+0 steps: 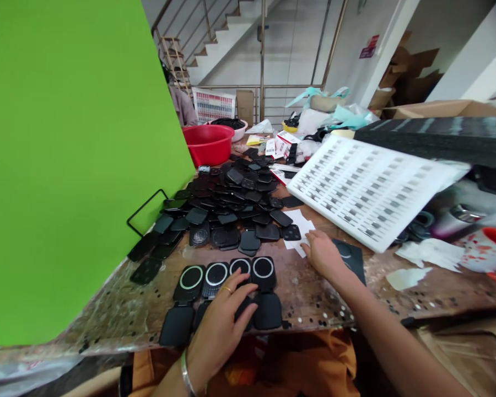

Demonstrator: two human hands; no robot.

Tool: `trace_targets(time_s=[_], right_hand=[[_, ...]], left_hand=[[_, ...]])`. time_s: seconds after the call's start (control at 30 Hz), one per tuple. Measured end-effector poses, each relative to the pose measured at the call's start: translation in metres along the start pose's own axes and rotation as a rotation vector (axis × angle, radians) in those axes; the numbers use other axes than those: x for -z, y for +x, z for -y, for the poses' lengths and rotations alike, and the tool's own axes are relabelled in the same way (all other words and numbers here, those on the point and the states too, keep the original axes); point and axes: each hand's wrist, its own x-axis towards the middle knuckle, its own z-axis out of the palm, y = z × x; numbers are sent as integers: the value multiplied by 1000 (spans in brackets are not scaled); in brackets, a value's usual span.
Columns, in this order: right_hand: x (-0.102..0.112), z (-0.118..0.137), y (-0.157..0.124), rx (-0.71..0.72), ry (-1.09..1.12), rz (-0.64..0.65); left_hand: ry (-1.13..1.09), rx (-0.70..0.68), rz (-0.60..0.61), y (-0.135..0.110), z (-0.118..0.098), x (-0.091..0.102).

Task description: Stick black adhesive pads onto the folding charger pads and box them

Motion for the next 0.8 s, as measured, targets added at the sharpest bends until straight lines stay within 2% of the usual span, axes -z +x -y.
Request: trace_targets(time_s=[0.1, 0.23, 0.33, 0.43, 0.53, 0.63, 0.8], right_hand=[[-4, -14, 16, 15, -21, 53], [-5, -19, 28, 18, -51, 108], [-1, -14, 25, 11, -83, 88], [6, -7, 14, 17, -112, 68], [10, -1, 2, 27, -137, 69], [10, 1, -6, 37, -157, 79], [6, 7, -11, 63, -182, 113]], left_hand=[[18, -76, 5, 27, -10, -7], [143, -191, 40, 85, -18, -23], [290, -251, 69, 131, -17, -40], [422, -309, 67, 164, -12, -56], [463, -337, 77, 182, -4, -64], [501, -342, 57, 192, 4, -63], [566, -235, -43, 210, 23, -52]])
